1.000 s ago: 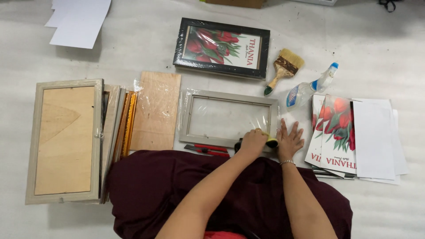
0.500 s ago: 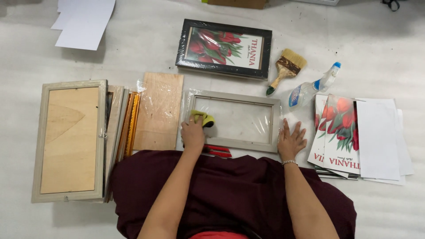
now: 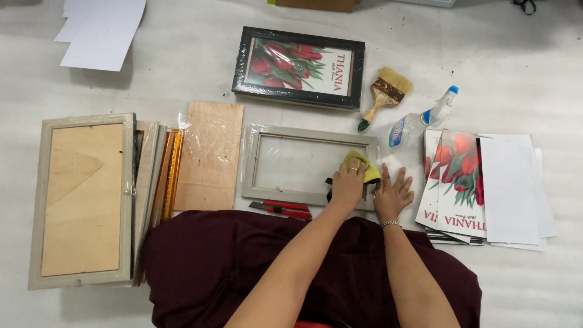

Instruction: Cleaning and assembling a picture frame by wiping the glass, inserting the backing, and brushing the front.

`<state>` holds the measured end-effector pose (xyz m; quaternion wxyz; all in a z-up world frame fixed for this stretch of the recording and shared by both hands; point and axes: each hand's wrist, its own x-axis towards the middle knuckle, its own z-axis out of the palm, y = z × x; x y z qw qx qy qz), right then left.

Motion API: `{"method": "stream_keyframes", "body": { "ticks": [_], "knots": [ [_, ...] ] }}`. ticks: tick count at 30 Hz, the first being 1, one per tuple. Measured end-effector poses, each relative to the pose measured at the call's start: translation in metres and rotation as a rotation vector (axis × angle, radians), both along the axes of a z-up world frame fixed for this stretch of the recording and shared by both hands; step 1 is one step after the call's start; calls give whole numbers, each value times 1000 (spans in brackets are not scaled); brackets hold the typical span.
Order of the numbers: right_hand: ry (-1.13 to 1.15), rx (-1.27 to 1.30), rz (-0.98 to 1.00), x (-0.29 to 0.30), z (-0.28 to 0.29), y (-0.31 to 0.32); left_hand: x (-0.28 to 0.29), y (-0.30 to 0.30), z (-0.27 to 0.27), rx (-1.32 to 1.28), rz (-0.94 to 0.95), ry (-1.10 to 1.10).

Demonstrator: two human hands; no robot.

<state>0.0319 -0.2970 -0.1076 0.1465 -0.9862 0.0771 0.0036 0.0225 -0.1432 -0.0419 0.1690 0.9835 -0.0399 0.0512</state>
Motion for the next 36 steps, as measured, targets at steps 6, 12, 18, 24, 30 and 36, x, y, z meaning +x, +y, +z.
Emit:
{"method": "stream_keyframes", "body": {
  "ticks": [6, 12, 18, 24, 30, 36],
  "knots": [
    [-55, -52, 12, 0, -3, 0, -10, 68, 3, 101, 86, -32],
    [-38, -10, 10, 1, -6, -1, -42, 187, 16, 237, 269, -45],
    [-60, -26, 23, -1, -6, -2, -37, 210, 49, 216, 390, 1],
    [-44, 18, 9, 0, -4, -1, -15, 180, 47, 34, 484, 60],
    [-51, -4, -6, -1, -1, 3, 11, 92, 37, -16, 377, 110],
    [-13, -11, -22, 0, 4, 5, 35, -7, -3, -17, 133, 37]
  ]
}}
